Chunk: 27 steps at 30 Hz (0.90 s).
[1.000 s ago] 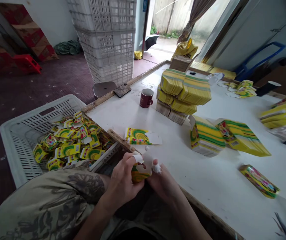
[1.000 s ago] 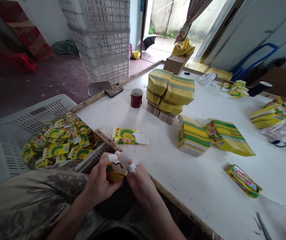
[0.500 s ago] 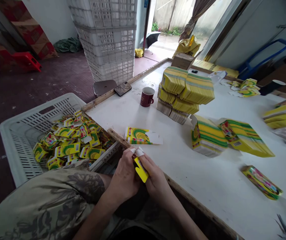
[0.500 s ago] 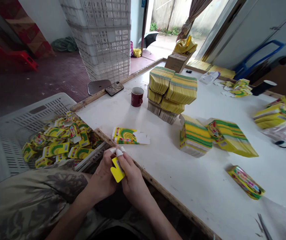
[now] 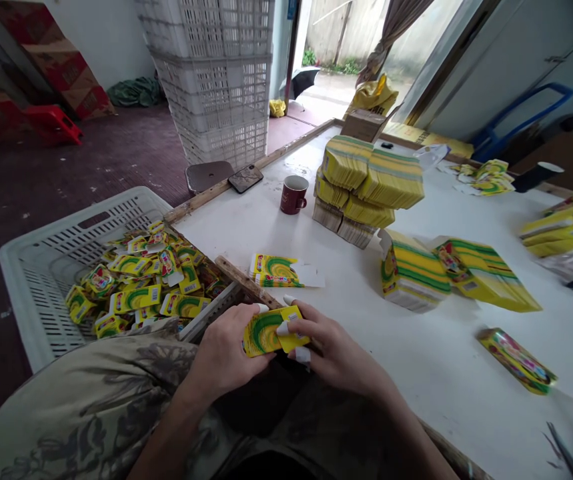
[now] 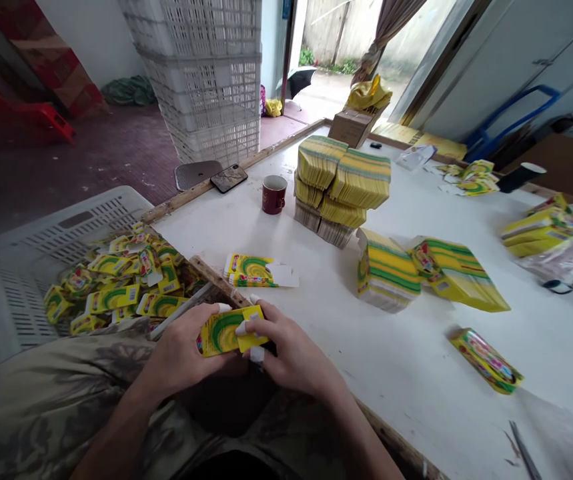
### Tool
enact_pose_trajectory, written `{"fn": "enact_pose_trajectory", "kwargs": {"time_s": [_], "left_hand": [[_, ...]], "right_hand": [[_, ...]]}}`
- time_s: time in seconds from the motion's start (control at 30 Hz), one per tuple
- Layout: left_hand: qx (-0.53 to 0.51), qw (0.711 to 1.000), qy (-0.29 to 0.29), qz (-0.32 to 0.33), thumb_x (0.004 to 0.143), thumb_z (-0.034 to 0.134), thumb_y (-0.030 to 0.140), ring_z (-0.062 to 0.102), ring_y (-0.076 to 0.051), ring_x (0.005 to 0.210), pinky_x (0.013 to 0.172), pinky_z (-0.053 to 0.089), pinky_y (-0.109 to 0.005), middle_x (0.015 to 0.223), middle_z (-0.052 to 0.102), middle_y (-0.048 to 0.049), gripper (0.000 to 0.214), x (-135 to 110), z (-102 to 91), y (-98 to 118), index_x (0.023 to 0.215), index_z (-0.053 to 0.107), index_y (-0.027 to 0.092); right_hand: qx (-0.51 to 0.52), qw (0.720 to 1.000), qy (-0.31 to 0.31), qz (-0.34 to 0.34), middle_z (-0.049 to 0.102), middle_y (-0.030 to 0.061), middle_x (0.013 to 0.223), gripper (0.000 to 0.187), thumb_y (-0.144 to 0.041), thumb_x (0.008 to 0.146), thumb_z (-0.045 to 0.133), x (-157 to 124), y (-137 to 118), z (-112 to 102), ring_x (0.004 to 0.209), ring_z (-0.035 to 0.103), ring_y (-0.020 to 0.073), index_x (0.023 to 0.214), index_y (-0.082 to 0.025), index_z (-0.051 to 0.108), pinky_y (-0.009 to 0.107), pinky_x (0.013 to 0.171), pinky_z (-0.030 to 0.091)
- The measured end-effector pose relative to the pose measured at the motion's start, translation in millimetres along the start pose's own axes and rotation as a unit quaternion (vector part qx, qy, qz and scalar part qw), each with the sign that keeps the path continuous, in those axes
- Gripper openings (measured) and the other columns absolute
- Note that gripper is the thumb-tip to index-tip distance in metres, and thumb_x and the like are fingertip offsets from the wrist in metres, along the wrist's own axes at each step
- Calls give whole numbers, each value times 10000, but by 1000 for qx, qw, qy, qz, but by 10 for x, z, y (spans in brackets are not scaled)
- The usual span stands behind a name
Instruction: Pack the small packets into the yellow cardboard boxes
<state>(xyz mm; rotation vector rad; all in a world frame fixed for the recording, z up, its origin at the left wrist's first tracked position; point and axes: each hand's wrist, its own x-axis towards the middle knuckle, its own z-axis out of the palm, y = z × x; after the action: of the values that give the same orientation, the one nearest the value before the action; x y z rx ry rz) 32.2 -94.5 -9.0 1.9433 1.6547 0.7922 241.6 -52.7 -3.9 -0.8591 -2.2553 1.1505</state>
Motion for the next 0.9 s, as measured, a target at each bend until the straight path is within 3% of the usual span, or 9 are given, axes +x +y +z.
{"fn": "enact_pose_trajectory", "kwargs": {"time_s": [0.17, 0.23, 0.27, 0.33, 0.4, 0.43, 0.57, 0.7, 0.9], "left_hand": [[-76, 995, 53, -38, 682, 742, 382, 612, -254, 995, 878, 501, -394, 1070, 638, -68, 540, 37, 88, 26, 1142, 509, 223], [-224, 957, 151, -105, 655, 770, 398, 624, -222, 941, 835, 514, -356, 1043, 633, -47, 565, 72, 128, -23, 1126, 501, 240], [-318, 911, 222, -141, 648, 774, 420, 622, -210, 947, 826, 516, -338, 1046, 623, -38, 560, 93, 145, -62, 1104, 498, 250], [-487, 773, 344, -214, 662, 744, 509, 597, -211, 1037, 861, 505, -339, 1086, 594, -41, 506, 132, 169, -155, 1030, 507, 255], [-581, 667, 377, -276, 708, 690, 561, 535, -228, 1167, 943, 466, -371, 1161, 562, -65, 447, 152, 187, -234, 973, 523, 243], [-602, 645, 367, -295, 726, 684, 550, 513, -234, 1199, 968, 449, -385, 1188, 553, -80, 428, 152, 197, -260, 970, 528, 234], [-607, 677, 306, -280, 709, 759, 436, 544, -201, 1121, 899, 477, -334, 1197, 569, -82, 469, 112, 248, -260, 1062, 541, 219], [-604, 706, 258, -265, 722, 752, 445, 578, -131, 947, 756, 499, -224, 1118, 608, -52, 500, 96, 321, -192, 1122, 556, 218], [-646, 695, 203, -243, 701, 743, 528, 603, -175, 949, 772, 522, -268, 1084, 632, -86, 593, 76, 447, -44, 1146, 554, 185]], "right_hand": [[106, 987, 111, 52, 489, 134, 1308, 522, -231, 846, 582, 91, -9, 122, 1156, 544, 231, 1298, -241, 321, 396, 959, 482], [115, 987, 102, 51, 426, 167, 1400, 745, -288, 833, 615, 191, 69, 99, 1213, 524, 241, 1410, -241, 146, 412, 976, 478], [93, 989, 98, 54, 435, 172, 1401, 791, -312, 817, 638, 258, 130, 58, 1221, 523, 247, 1424, -233, 137, 418, 981, 475], [-16, 990, 109, 93, 561, 154, 1277, 713, -317, 822, 631, 412, 282, -45, 1148, 571, 246, 1403, -201, 233, 418, 956, 486], [-158, 969, 122, 145, 623, 145, 1175, 592, -237, 837, 586, 567, 448, -118, 1072, 595, 254, 1361, -169, 318, 420, 912, 498], [-196, 960, 124, 159, 629, 154, 1155, 557, -162, 822, 564, 633, 526, -128, 1056, 590, 269, 1338, -153, 355, 438, 907, 490], [-250, 946, 116, 171, 620, 178, 1090, 558, 59, 705, 413, 762, 734, -18, 1024, 557, 292, 1231, -118, 476, 473, 907, 457], [-242, 944, 141, 172, 560, 190, 1123, 619, 51, 636, 438, 736, 801, 53, 1033, 522, 292, 1242, -77, 419, 462, 921, 451], [-161, 951, 205, 167, 550, 86, 985, 627, -17, 676, 488, 639, 580, -3, 839, 572, 207, 1268, -136, 319, 365, 777, 512]]}}
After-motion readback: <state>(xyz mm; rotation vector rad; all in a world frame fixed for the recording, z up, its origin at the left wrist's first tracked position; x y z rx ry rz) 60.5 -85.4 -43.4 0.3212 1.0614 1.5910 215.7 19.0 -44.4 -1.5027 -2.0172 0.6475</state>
